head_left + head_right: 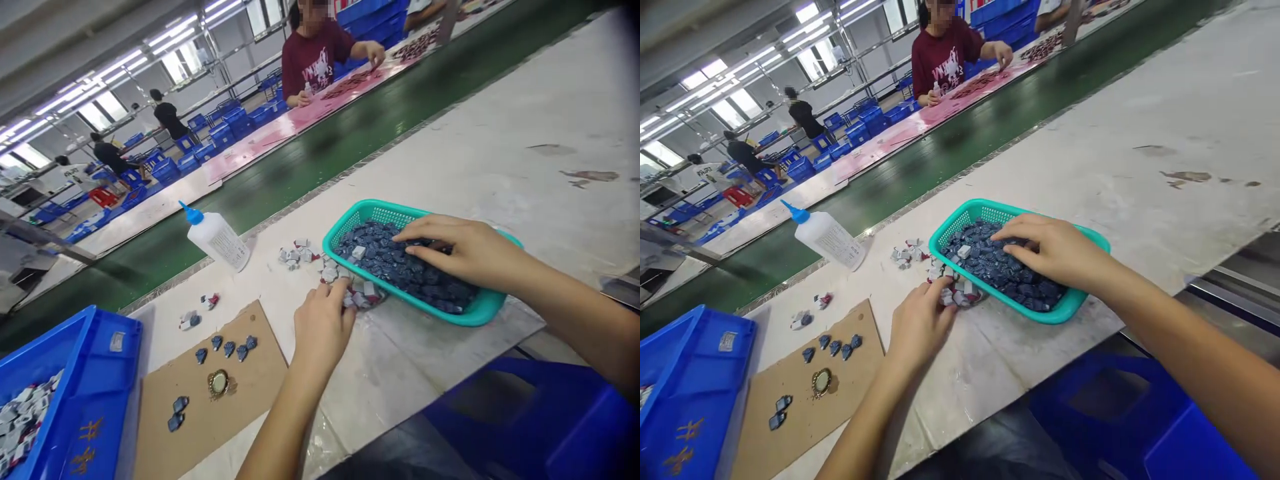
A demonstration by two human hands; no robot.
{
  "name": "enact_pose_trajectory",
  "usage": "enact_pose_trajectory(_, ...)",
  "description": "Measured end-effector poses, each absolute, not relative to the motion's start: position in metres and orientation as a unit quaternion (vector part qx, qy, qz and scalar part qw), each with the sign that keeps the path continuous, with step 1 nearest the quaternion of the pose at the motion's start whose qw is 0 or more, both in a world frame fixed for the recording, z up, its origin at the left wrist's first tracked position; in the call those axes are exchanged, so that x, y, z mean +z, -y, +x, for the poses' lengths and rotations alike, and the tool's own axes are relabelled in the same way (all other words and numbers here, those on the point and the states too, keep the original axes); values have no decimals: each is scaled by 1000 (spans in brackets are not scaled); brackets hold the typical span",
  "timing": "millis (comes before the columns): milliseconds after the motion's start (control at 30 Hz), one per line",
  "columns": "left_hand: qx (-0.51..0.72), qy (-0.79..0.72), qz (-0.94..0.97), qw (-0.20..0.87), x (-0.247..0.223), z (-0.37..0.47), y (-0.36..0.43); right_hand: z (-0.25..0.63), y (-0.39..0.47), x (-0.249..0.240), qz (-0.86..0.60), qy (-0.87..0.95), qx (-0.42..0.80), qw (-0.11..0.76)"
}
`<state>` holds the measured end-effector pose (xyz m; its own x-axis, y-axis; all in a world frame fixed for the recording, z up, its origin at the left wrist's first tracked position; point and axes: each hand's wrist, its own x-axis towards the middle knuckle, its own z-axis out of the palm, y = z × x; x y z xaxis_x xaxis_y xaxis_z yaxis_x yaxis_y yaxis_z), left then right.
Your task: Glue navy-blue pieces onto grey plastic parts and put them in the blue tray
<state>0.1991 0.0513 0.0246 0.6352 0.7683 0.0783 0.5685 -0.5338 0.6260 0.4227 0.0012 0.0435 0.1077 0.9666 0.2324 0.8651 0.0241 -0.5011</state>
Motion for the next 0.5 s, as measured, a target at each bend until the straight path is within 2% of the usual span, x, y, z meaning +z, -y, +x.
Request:
enact_pose_trajectory(133,203,-419,817,340,27,186,-53,422,1,40,-684,671,133,254)
enact_pose_trajectory(200,250,-441,735,450,31,172,-52,423,1,39,-675,680,137,252)
enact_pose_trajectory(267,323,-441,574,610,35,154,-47,424,-1,38,-670,686,125,257)
enact_pose_trajectory(333,384,-410,421,712,38,136,-41,426,-3,37,-684,672,97,267)
enact_pose_trajectory(433,464,-380,334,727,38,113,-30,434,-6,28,-728,625,65,274)
enact_pose_trajectory(500,506,-378,313,709,35,99,-23,443,-8,16,-753,610,36,244)
